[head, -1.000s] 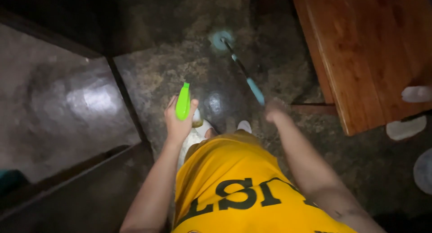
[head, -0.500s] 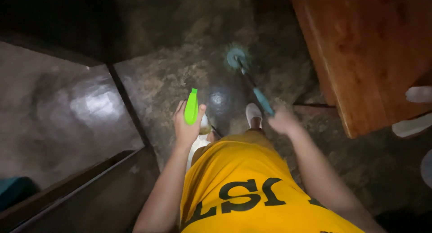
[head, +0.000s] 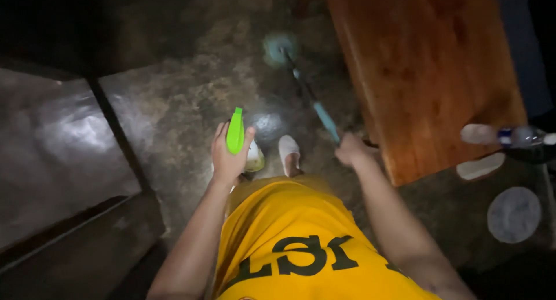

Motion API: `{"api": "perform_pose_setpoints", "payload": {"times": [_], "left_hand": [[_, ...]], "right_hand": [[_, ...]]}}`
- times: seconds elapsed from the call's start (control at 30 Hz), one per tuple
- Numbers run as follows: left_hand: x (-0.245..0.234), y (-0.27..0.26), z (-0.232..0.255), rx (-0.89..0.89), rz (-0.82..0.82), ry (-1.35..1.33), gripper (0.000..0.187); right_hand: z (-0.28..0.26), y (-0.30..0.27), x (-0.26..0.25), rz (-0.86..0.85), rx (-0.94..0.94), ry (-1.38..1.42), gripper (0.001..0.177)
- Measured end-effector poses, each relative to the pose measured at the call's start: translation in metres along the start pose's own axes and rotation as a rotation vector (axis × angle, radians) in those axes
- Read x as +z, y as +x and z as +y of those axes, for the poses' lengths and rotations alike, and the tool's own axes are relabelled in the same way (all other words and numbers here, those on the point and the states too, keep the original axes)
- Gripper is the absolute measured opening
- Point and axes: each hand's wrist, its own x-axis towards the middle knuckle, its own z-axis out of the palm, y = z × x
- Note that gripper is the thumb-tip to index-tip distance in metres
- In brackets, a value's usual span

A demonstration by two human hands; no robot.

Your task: Spraying cleaning solution and mopping a floor.

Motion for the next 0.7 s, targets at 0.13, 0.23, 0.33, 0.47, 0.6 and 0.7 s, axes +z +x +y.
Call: {"api": "perform_pose_setpoints", "payload": {"times": [0.13, 0.23, 0.33, 0.47, 0.6, 0.7], "left_hand": [[0.031, 0.004, 0.004, 0.016, 0.045, 0.049, 0.033], [0.042, -0.004, 0.009, -0.006, 0.089, 0.099, 0.033], [0.045, -0.02, 0.015, -0.104, 0.155, 0.088, 0.035], [0.048, -0.04, -0.001, -0.248, 0.244, 0.136, 0.039], [0.049, -0.056, -0.026, -0.28, 0.306, 0.244, 0.042], [0.045, -0.06, -0.023, -0.332, 0.32, 0.261, 0.043]], "right_hand": [[0.071, -0.035, 0.016, -0.028, -0.051, 0.001, 0.06], [0.108, -0.024, 0.015, 0.039, -0.122, 0.01, 0.056], [0.112, 0.009, -0.005, 0.042, -0.155, 0.084, 0.059], [0.085, 0.075, -0.04, -0.126, -0.06, 0.043, 0.068], [0.055, 0.127, -0.044, -0.185, -0.026, 0.093, 0.087], [0.033, 0.107, -0.042, -0.205, -0.025, 0.136, 0.088]]}}
